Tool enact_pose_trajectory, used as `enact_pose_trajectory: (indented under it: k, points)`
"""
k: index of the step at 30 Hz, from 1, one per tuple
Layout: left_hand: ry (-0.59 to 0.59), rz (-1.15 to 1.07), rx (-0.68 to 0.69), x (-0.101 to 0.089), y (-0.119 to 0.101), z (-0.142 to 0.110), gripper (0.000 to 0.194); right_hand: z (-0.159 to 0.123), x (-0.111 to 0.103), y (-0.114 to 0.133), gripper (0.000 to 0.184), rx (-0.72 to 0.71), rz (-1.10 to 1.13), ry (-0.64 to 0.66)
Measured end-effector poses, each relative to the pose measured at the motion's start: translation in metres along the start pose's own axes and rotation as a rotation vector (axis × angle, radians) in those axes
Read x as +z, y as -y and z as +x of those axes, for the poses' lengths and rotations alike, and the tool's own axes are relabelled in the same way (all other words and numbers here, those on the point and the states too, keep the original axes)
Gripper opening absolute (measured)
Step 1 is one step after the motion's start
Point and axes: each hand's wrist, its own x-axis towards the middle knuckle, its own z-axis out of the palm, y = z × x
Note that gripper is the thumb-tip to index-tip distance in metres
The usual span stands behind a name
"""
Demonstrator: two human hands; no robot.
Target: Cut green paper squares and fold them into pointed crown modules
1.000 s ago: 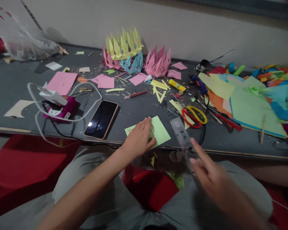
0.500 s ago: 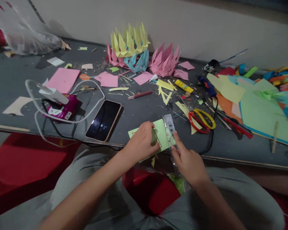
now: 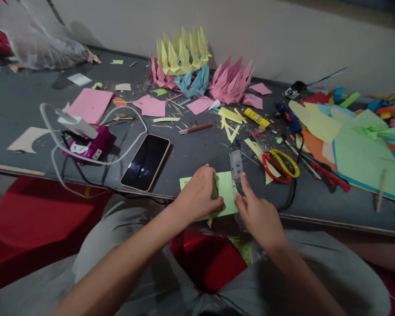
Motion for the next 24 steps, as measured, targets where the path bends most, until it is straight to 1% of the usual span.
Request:
enact_pose_trajectory:
  k: [2, 4, 7, 9, 11, 15, 17, 19, 22, 24]
  points:
    - [0.009, 0.021, 0.024, 0.000, 0.001, 0.000, 0.040, -0.012, 0.009, -0.005, 0.056, -0.001, 0.029, 0.002]
    - [0.024, 0.065, 0.061, 0.000, 0.001, 0.000, 0.039, -0.024, 0.021, -0.011, 0.055, -0.023, 0.069, -0.039]
    - [0.040, 0.137, 0.097, -0.001, 0.001, 0.000, 0.041, -0.041, 0.038, -0.021, 0.053, -0.098, 0.114, -0.198]
    - [0.035, 0.166, 0.102, -0.001, 0.000, -0.001, 0.041, -0.051, 0.044, -0.027, 0.050, -0.155, 0.090, -0.277]
    - [0.033, 0.188, 0.105, -0.002, -0.001, 0.000, 0.040, -0.060, 0.043, -0.033, 0.049, -0.211, 0.087, -0.267]
    - [0.069, 0.249, 0.099, -0.006, -0.002, 0.000, 0.040, -0.075, 0.034, -0.049, 0.048, -0.308, 0.197, -0.145]
    - [0.091, 0.289, 0.087, -0.008, -0.003, -0.001, 0.042, -0.080, 0.031, -0.058, 0.048, -0.326, 0.243, -0.119]
    - [0.106, 0.337, 0.072, -0.009, -0.003, -0.001, 0.043, -0.084, 0.028, -0.066, 0.051, -0.298, 0.291, -0.100]
    - [0.104, 0.410, 0.044, -0.008, -0.001, 0.001, 0.045, -0.081, 0.021, -0.070, 0.051, -0.210, 0.344, -0.154]
    - [0.078, 0.438, 0.026, -0.005, 0.001, 0.007, 0.047, -0.073, 0.014, -0.066, 0.043, -0.222, 0.336, -0.247]
